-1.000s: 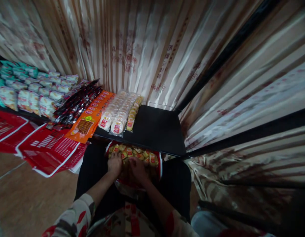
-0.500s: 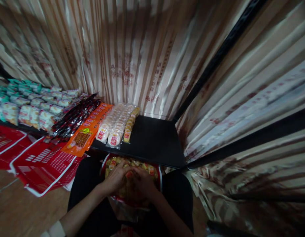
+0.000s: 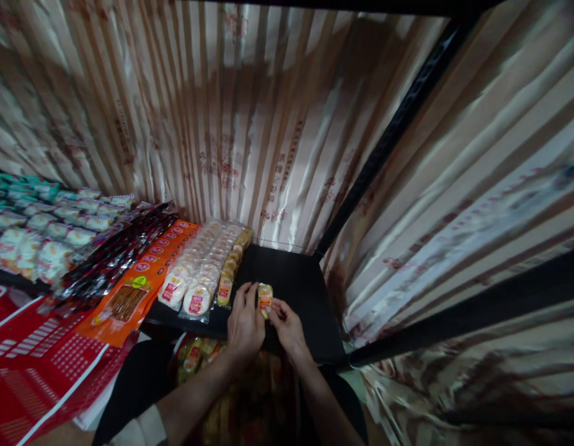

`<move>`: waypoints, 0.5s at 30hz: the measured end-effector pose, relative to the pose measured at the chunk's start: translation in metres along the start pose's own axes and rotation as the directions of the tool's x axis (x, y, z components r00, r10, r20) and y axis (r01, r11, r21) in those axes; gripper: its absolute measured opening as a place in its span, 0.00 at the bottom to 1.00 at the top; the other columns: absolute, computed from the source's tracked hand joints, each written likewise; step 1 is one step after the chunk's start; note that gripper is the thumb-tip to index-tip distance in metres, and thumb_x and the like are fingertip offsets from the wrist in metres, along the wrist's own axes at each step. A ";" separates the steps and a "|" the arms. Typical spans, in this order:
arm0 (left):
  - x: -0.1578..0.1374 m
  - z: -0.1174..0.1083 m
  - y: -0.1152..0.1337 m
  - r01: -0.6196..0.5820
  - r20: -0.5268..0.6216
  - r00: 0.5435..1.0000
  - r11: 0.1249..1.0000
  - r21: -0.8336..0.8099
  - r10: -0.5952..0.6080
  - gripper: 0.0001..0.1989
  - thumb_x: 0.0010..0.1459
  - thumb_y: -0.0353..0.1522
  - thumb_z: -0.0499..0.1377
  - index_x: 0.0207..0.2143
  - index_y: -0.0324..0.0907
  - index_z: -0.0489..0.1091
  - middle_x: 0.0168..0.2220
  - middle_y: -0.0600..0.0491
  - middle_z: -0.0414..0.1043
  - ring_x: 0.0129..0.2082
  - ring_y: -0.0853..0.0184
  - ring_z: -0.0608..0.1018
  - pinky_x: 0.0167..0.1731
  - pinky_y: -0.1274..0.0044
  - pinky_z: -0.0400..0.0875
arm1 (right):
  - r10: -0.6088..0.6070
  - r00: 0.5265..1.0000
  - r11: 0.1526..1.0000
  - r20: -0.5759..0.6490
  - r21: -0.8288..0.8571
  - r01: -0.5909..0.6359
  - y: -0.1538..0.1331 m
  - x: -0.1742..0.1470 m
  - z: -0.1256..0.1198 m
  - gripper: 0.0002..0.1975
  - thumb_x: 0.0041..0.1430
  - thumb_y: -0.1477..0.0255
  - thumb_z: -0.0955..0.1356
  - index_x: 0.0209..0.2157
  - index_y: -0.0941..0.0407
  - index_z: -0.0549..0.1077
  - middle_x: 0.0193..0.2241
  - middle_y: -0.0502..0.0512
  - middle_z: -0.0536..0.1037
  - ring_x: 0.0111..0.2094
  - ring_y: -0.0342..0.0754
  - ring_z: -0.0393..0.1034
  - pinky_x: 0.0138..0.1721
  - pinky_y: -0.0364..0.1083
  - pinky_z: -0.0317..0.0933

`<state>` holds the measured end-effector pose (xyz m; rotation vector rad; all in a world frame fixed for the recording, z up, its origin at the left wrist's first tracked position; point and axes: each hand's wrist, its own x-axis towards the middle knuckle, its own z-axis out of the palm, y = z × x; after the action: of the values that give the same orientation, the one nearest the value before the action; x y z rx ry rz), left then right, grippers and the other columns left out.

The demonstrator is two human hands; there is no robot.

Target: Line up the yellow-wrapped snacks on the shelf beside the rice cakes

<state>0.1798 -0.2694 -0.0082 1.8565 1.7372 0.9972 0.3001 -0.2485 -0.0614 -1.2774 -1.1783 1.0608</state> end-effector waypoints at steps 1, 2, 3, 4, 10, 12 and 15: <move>0.007 0.006 0.003 0.010 0.002 1.000 1.000 -0.010 -0.010 0.24 0.55 0.26 0.46 0.56 0.36 0.56 0.57 0.44 0.56 0.58 0.63 0.60 0.57 0.72 0.56 | -0.009 1.000 1.000 -0.029 -0.006 0.009 0.001 0.012 0.000 0.16 0.45 0.63 0.69 0.35 0.57 0.74 0.32 0.57 0.79 0.33 0.50 0.73 0.35 0.47 0.68; 0.014 0.012 0.006 0.025 0.017 1.000 0.999 -0.020 -0.025 0.23 0.56 0.27 0.46 0.55 0.36 0.58 0.57 0.44 0.56 0.58 0.64 0.60 0.58 0.73 0.56 | -0.018 0.999 1.000 -0.050 -0.015 0.017 0.003 0.023 0.000 0.15 0.45 0.63 0.69 0.34 0.57 0.74 0.32 0.57 0.79 0.32 0.49 0.73 0.36 0.47 0.67; 0.022 0.017 0.007 0.048 0.039 0.998 0.998 -0.028 -0.047 0.22 0.56 0.28 0.46 0.55 0.37 0.59 0.57 0.45 0.57 0.58 0.64 0.61 0.58 0.73 0.55 | -0.028 0.998 0.999 -0.061 -0.029 0.026 0.006 0.035 0.000 0.14 0.45 0.63 0.68 0.34 0.57 0.74 0.31 0.57 0.79 0.32 0.49 0.73 0.35 0.47 0.67; 0.031 0.023 0.007 0.076 0.062 0.995 0.997 -0.034 -0.074 0.21 0.57 0.28 0.46 0.54 0.37 0.60 0.57 0.45 0.57 0.57 0.64 0.61 0.58 0.73 0.55 | -0.035 0.997 0.998 -0.066 -0.050 0.032 0.009 0.047 0.001 0.14 0.46 0.64 0.68 0.33 0.57 0.74 0.30 0.56 0.79 0.32 0.49 0.73 0.35 0.47 0.67; 0.092 0.051 -0.002 0.226 0.110 0.969 0.974 -0.024 -0.223 0.20 0.60 0.30 0.44 0.52 0.35 0.63 0.57 0.45 0.61 0.57 0.63 0.63 0.57 0.71 0.55 | -0.073 0.989 0.951 -0.127 -0.309 0.030 0.032 0.117 0.010 0.11 0.48 0.63 0.65 0.30 0.53 0.74 0.25 0.51 0.77 0.27 0.47 0.71 0.31 0.45 0.64; 0.111 0.056 -0.004 0.252 0.115 0.962 0.967 -0.026 -0.248 0.20 0.60 0.30 0.43 0.52 0.34 0.63 0.57 0.44 0.61 0.57 0.63 0.62 0.57 0.70 0.55 | -0.077 0.986 0.928 -0.149 -0.373 0.016 0.034 0.137 0.015 0.11 0.47 0.62 0.65 0.29 0.53 0.74 0.24 0.50 0.76 0.26 0.46 0.70 0.29 0.44 0.63; 0.137 0.063 -0.005 0.275 0.111 0.955 0.961 0.006 -0.274 0.20 0.61 0.29 0.43 0.53 0.32 0.62 0.57 0.43 0.60 0.57 0.63 0.63 0.55 0.72 0.57 | -0.088 0.983 0.908 -0.161 -0.418 0.013 0.034 0.161 0.023 0.11 0.48 0.63 0.65 0.30 0.53 0.73 0.25 0.50 0.76 0.27 0.47 0.70 0.30 0.44 0.62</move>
<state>0.2182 -0.1242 -0.0231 1.5758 1.8556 0.7770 0.2994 -0.0849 -0.0898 -1.6236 -1.3353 0.6563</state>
